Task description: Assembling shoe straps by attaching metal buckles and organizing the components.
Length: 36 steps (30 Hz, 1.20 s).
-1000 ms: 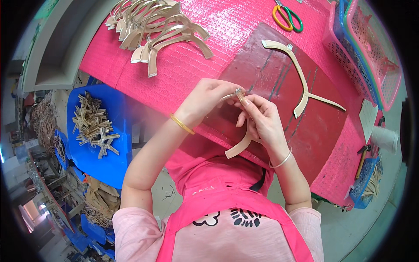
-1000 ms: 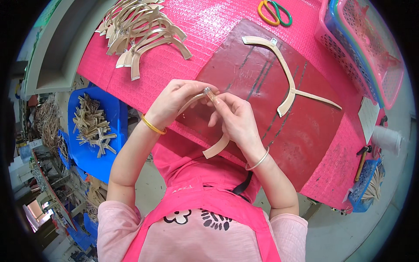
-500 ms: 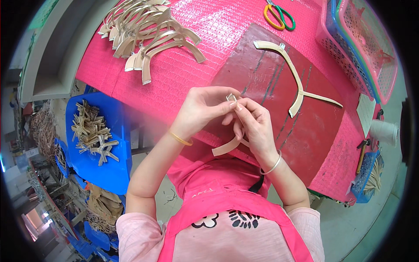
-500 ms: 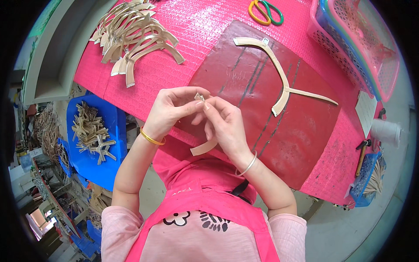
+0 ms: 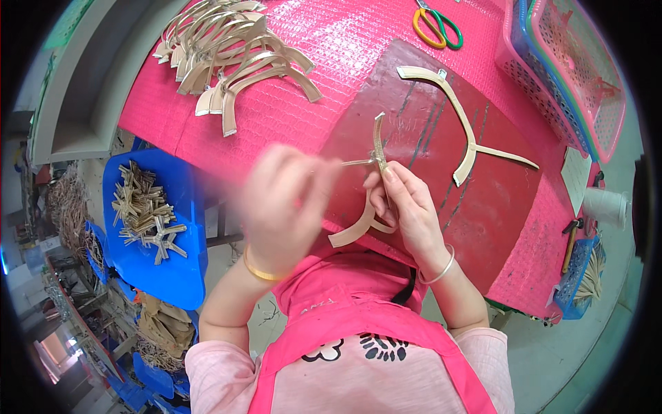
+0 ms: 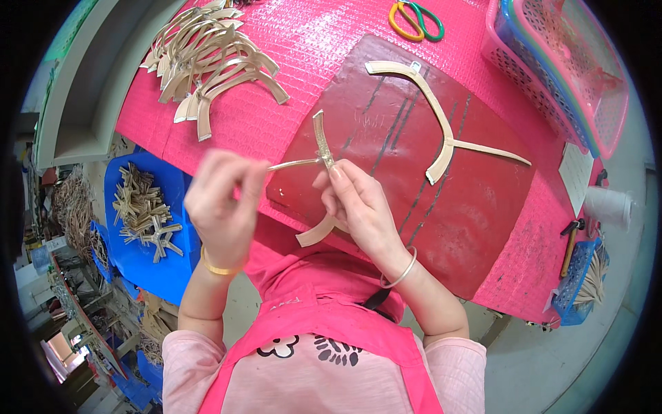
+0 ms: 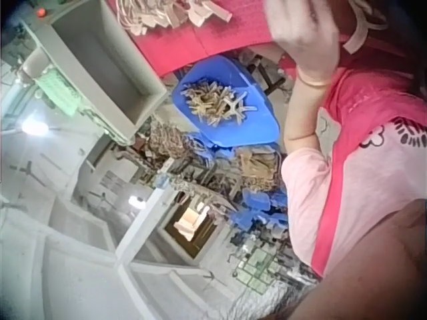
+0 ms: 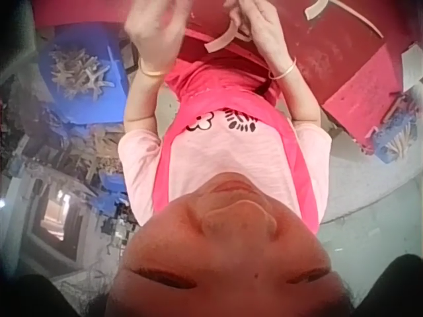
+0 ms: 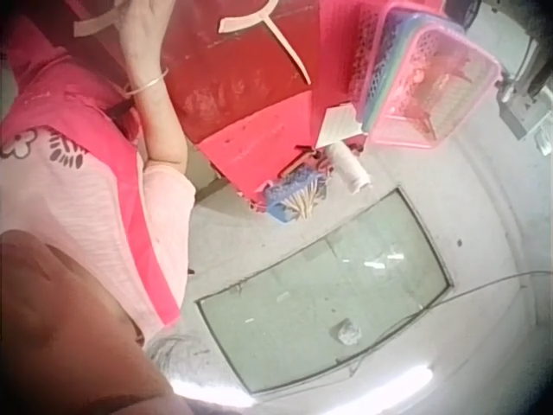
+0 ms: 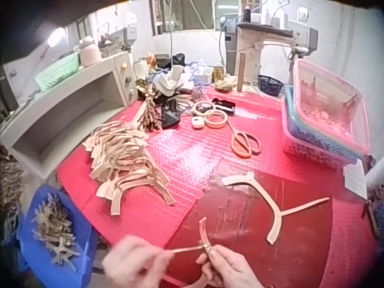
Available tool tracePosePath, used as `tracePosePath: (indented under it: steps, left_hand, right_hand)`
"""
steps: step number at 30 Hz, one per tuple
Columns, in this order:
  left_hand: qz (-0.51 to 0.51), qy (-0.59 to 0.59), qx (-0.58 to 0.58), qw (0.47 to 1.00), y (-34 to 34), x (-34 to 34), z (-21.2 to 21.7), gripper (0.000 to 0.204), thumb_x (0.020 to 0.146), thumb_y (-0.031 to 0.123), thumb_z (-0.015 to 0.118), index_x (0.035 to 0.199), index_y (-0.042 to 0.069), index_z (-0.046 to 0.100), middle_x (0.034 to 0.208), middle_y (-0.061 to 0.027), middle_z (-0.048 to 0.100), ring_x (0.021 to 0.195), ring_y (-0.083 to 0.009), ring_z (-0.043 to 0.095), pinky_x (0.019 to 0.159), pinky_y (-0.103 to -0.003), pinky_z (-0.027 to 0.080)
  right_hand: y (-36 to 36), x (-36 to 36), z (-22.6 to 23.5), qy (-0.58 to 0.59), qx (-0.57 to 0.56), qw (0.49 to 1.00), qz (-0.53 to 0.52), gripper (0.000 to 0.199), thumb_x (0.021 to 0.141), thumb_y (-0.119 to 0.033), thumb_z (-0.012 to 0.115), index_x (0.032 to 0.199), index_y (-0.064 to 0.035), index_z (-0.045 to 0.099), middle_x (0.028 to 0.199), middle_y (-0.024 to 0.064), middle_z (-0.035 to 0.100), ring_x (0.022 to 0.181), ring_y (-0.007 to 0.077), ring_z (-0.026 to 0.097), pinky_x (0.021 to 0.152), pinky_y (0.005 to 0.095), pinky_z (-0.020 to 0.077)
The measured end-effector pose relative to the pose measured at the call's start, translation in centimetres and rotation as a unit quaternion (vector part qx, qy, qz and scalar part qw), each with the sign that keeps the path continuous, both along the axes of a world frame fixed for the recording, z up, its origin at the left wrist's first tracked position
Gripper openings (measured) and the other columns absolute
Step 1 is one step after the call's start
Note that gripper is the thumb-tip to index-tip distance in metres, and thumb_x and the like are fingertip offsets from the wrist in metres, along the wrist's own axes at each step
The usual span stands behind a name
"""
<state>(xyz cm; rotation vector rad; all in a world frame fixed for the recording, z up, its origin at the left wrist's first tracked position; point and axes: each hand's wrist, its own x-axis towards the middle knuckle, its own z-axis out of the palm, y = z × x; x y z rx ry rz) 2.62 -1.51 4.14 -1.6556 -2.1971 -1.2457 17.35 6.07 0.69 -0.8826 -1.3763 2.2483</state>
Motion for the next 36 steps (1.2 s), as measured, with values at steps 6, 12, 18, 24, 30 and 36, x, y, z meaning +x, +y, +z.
tracePosePath:
  steps: [6,12,18,24,30,36]
  left_hand:
    - [-0.163,-0.537,-0.220,0.798,0.6,1.9,-1.9,0.020,0.081,0.015,0.055,0.082,-0.005,0.060,0.067,-0.0032,0.058,0.063,-0.0047,0.052,0.052,-0.021,0.042]
    - [-0.203,-0.605,-0.109,0.762,1.0,2.7,-2.6,0.021,0.079,0.015,0.058,0.088,-0.004,0.061,0.073,-0.0053,0.060,0.069,-0.0067,0.053,0.060,-0.021,0.043]
    - [-0.213,-0.678,-0.110,0.695,0.7,3.2,-0.7,0.019,0.082,0.011,0.050,0.089,-0.004,0.059,0.074,-0.0074,0.061,0.065,-0.0096,0.055,0.059,-0.022,0.045]
    - [-0.174,-0.777,-0.072,0.600,0.4,3.3,0.5,0.027,0.085,0.020,0.050,0.093,-0.004,0.058,0.078,-0.0083,0.060,0.067,-0.0085,0.055,0.061,-0.022,0.046]
    - [-0.156,-0.697,-0.082,0.696,0.7,3.9,-0.9,0.028,0.085,0.019,0.045,0.094,-0.005,0.057,0.081,-0.0111,0.061,0.060,-0.0098,0.055,0.055,-0.022,0.045]
    - [-0.153,-0.695,-0.082,0.697,0.2,3.8,-0.8,0.028,0.086,0.017,0.043,0.098,-0.005,0.055,0.088,-0.0158,0.060,0.076,-0.0178,0.059,0.066,-0.026,0.048]
  right_hand:
    - [-1.4,0.0,2.2,-0.090,0.184,0.978,0.033,0.014,0.085,-0.007,0.040,0.095,0.0018,0.045,0.066,0.0137,0.052,0.059,0.0219,0.054,0.053,0.0309,0.0407]
    - [1.3,1.3,4.0,-0.090,0.355,0.929,-0.054,0.018,0.075,-0.009,0.059,0.090,-0.0003,0.055,0.062,0.0058,0.053,0.050,0.0067,0.046,0.045,0.0234,0.0369]
    - [4.4,-0.6,3.8,-0.005,0.370,0.929,0.025,0.009,0.072,-0.004,0.059,0.081,-0.0007,0.058,0.065,0.0009,0.049,0.056,0.0050,0.044,0.048,0.0211,0.0351]
    - [3.5,1.1,2.4,0.099,0.667,0.738,-0.004,0.020,0.058,-0.003,0.063,0.077,-0.0070,0.060,0.073,0.0040,0.055,0.061,0.0183,0.053,0.057,0.0291,0.0440]
    - [1.9,2.0,2.0,0.074,0.780,0.621,-0.031,0.017,0.058,-0.006,0.067,0.070,-0.0094,0.055,0.071,-0.0006,0.056,0.063,0.0136,0.054,0.064,0.0310,0.0445]
    - [1.6,2.8,1.9,0.067,0.759,0.647,-0.019,0.016,0.060,-0.006,0.068,0.069,-0.0101,0.057,0.072,-0.0017,0.057,0.062,0.0119,0.054,0.069,0.0313,0.0441]
